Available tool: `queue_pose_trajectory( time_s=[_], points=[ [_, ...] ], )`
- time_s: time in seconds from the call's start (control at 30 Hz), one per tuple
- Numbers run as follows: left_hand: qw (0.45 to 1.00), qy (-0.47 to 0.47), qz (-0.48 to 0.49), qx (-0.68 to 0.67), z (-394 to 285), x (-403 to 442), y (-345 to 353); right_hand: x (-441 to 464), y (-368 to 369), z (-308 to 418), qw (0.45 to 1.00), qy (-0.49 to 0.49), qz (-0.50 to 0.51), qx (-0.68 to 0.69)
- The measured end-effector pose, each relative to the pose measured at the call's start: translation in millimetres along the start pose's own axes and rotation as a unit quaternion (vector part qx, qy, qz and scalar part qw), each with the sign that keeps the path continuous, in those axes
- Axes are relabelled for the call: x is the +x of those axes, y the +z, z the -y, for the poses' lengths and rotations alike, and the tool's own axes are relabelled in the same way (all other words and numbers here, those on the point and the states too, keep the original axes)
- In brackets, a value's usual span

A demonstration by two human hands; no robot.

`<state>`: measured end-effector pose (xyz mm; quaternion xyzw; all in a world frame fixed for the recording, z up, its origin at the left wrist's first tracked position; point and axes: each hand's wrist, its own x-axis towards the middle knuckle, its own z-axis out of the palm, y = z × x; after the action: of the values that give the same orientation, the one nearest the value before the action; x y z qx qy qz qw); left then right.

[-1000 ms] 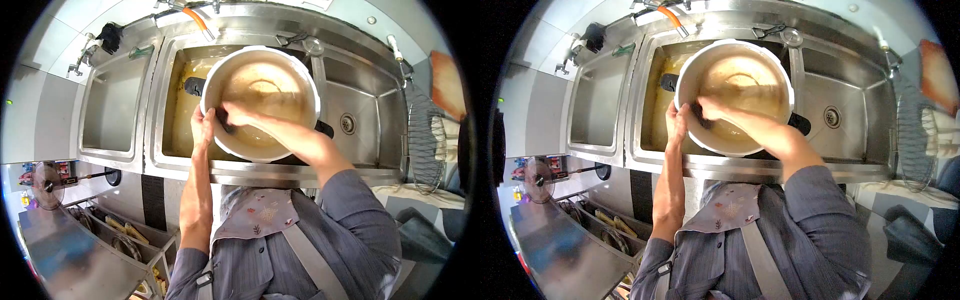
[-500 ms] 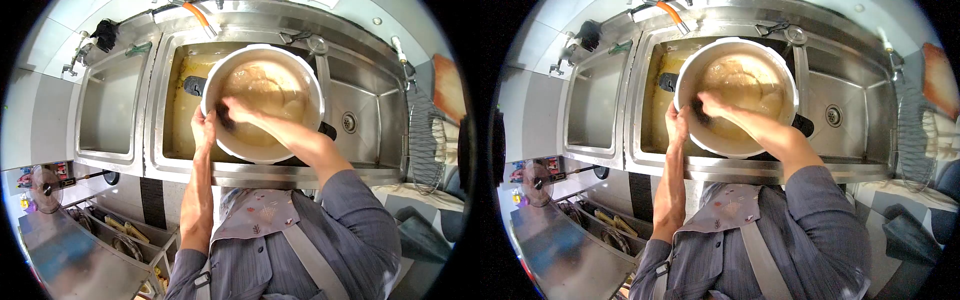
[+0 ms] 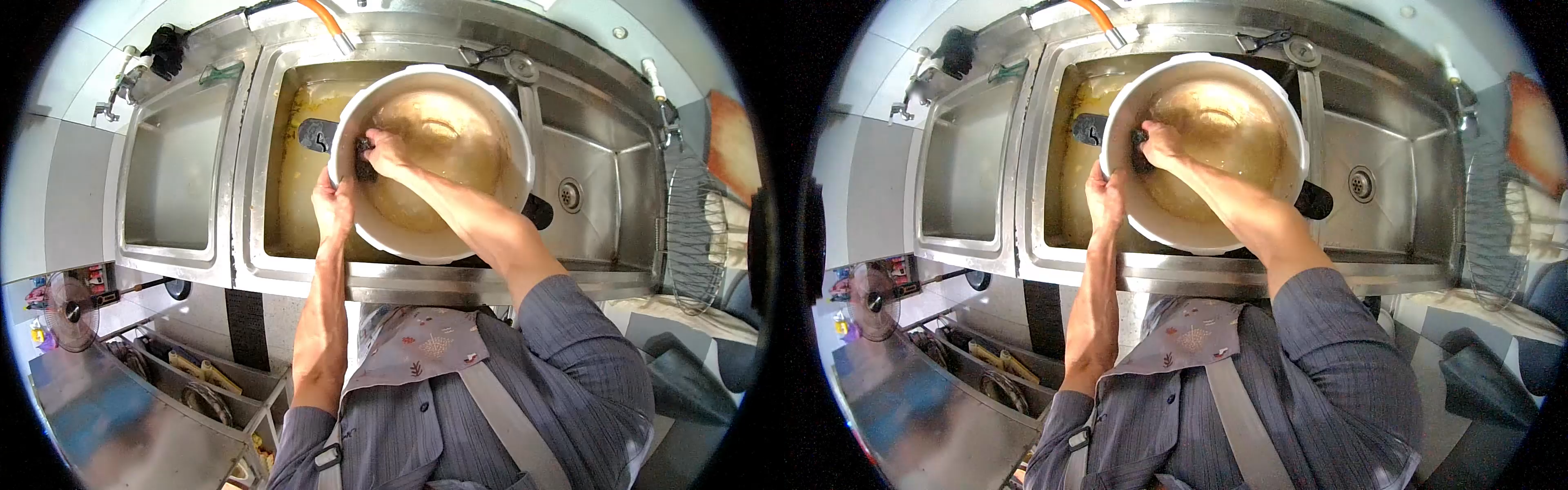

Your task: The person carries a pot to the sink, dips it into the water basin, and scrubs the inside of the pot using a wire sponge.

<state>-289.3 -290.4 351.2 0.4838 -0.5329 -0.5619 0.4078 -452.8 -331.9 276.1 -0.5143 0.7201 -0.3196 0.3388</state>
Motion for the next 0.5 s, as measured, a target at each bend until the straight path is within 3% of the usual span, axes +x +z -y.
queue_pose_trajectory(
  time_s=[0.03,0.1,0.13,0.17,0.2,0.23,0.27,0.3,0.37,0.4,0.5],
  points=[
    [1.0,-0.003,0.0,0.001,7,2,-2,-6,3,-3,1.0,-0.004,-0.004,0.02],
    [0.998,0.029,-0.007,0.049,16,6,-6,-33,4,-12,0.99,-0.072,0.111,-0.052],
    [0.998,0.028,-0.006,0.048,14,4,-6,-51,-15,3,0.95,0.004,0.267,-0.165],
    [0.999,0.012,-0.009,0.038,9,2,-6,-68,-25,10,0.909,0.025,0.353,-0.22],
    [0.999,-0.004,-0.013,0.029,5,1,-6,-88,-45,24,0.875,-0.07,0.375,-0.299],
    [1.0,-0.003,-0.012,0.029,5,0,-6,-95,-43,-5,0.879,-0.121,0.362,-0.286],
    [0.999,-0.001,-0.013,0.051,5,1,-6,-86,-38,-27,0.801,-0.122,0.459,-0.364],
    [0.997,0.001,-0.015,0.072,4,1,-5,-81,-35,-46,0.802,-0.122,0.457,-0.365],
    [0.999,-0.009,-0.008,0.051,-1,-1,-2,-81,-30,-75,0.688,-0.203,0.52,-0.463],
    [0.999,-0.017,-0.003,0.029,-3,-1,0,-89,-44,-52,0.743,-0.176,0.487,-0.423],
    [0.999,-0.006,-0.001,0.041,0,1,1,-74,-18,-27,0.786,-0.169,0.428,-0.413]
  ],
)
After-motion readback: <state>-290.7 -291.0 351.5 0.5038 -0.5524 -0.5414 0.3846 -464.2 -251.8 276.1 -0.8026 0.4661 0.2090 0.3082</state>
